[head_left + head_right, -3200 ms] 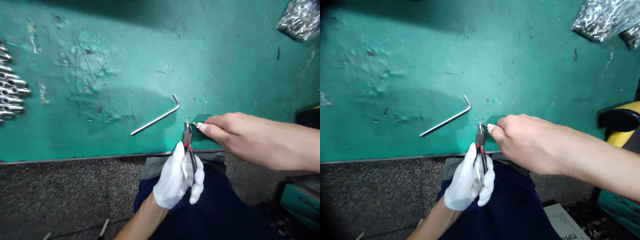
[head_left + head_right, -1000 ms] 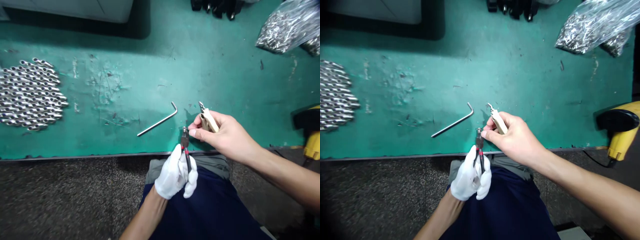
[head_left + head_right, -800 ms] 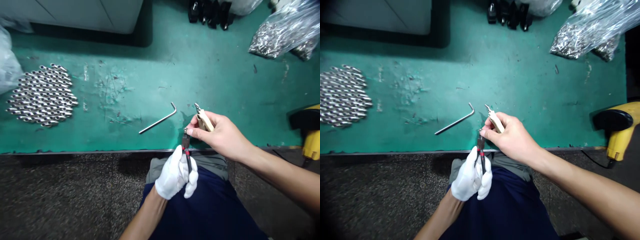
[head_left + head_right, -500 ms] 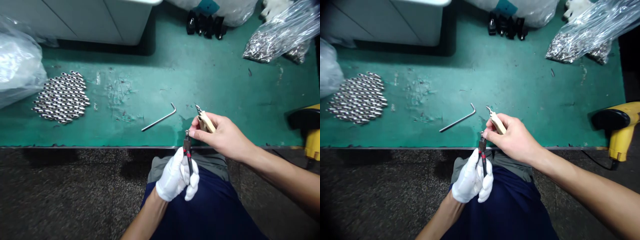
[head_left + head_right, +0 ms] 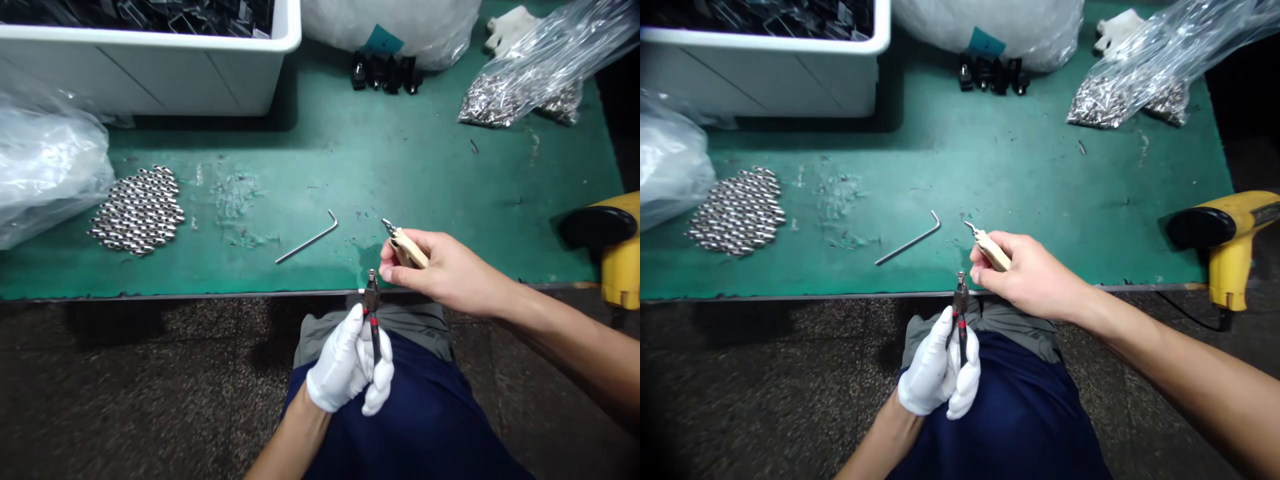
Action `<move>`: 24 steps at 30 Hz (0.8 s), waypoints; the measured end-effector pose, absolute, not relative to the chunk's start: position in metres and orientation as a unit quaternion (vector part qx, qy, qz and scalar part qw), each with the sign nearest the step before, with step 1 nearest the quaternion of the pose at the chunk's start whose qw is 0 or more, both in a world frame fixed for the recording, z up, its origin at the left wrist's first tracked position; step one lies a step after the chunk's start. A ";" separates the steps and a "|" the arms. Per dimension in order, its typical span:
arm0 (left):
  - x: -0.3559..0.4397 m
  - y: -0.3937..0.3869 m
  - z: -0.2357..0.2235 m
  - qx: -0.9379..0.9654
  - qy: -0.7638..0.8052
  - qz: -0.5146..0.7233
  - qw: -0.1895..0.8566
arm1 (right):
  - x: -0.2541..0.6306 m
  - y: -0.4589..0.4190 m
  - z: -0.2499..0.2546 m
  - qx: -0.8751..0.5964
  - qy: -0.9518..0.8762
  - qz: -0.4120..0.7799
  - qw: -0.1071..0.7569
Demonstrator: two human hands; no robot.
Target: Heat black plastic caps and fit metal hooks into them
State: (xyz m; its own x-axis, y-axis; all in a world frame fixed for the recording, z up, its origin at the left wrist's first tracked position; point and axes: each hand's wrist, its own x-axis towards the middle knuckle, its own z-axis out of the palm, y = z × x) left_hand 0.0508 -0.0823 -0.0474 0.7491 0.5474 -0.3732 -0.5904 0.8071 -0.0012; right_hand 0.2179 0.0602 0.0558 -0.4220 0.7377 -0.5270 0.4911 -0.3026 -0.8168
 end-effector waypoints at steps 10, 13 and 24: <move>0.056 -0.087 -0.044 -0.031 0.201 0.295 0.934 | 0.230 0.058 0.063 -0.504 -0.562 0.649 0.092; 0.056 -0.087 -0.044 -0.021 0.203 0.290 0.935 | 0.234 0.057 0.060 -0.496 -0.560 0.656 0.102; 0.058 -0.086 -0.040 0.007 0.200 0.247 0.948 | 0.250 0.062 0.044 -0.426 -0.498 0.748 0.102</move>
